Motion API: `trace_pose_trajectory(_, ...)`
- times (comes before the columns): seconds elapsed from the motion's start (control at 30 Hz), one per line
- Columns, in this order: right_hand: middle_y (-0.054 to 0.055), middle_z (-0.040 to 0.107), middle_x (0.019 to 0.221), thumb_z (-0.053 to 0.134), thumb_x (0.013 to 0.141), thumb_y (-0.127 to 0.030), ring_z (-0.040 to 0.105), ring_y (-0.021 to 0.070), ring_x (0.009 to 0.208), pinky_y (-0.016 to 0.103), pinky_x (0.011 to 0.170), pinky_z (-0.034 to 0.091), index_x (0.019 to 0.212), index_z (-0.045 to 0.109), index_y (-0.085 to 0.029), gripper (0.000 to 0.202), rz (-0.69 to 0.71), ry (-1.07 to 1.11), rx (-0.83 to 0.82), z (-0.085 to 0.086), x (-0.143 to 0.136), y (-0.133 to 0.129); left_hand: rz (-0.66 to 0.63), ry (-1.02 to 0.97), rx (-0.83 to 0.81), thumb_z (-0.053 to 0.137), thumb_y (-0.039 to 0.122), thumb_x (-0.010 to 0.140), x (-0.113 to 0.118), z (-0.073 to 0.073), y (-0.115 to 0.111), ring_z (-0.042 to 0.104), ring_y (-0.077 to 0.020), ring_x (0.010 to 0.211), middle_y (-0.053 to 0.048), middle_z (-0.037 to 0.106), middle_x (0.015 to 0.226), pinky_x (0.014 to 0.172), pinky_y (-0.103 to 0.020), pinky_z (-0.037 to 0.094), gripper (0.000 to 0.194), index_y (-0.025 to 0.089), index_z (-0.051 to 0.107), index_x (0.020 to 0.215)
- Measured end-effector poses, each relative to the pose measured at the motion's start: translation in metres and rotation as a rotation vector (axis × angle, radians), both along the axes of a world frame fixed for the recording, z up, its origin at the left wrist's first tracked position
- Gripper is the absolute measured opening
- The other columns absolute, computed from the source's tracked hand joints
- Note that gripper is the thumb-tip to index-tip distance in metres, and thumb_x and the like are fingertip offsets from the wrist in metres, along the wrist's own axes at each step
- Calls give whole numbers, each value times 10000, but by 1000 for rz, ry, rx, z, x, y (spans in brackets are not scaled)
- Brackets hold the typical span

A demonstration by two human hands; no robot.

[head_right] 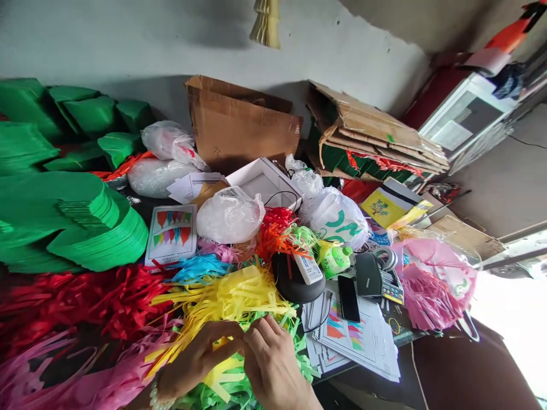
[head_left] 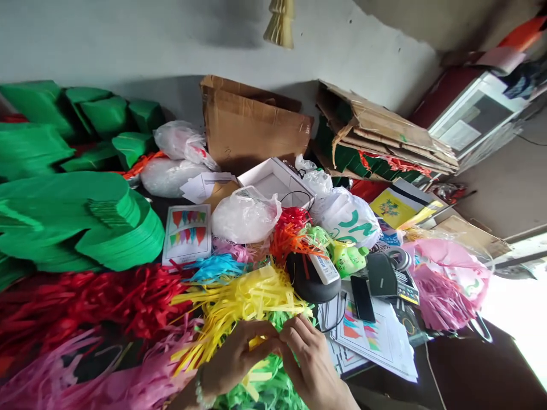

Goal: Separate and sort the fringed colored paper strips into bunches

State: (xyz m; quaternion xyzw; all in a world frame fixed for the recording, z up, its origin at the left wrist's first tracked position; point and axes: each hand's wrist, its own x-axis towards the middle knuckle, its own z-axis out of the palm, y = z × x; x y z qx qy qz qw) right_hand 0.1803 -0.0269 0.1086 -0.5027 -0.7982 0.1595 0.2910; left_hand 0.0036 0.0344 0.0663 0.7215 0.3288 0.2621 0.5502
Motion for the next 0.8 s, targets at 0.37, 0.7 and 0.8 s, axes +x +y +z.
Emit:
trace_pose_trajectory(0.37,19,503,795,378,917,-86,471,166,724,274,644,387,866,435,-212,147,-167,78,-1,4,13,-27,-310,-168,-458,620,554,830,12,-2,-4,496,-97,528,34,542,596,529,-206,433,399,156,601,799)
trace_pose_trajectory(0.7,-10,532,755,481,909,-323,518,132,602,241,556,370,778,534,-202,186,-722,45,284,17,130,66,-36,-172,-561,637,601,800,-1,-50,-17,433,-84,513,60,443,610,462,-179,375,434,185,587,912)
trace_pose_trajectory(0.8,39,601,871,470,915,-308,561,166,686,258,558,312,870,588,-196,168,-1027,-226,519,13,140,101,47,-117,-521,593,648,808,-5,-63,-10,440,-89,524,55,455,610,475,-180,377,477,184,587,919)
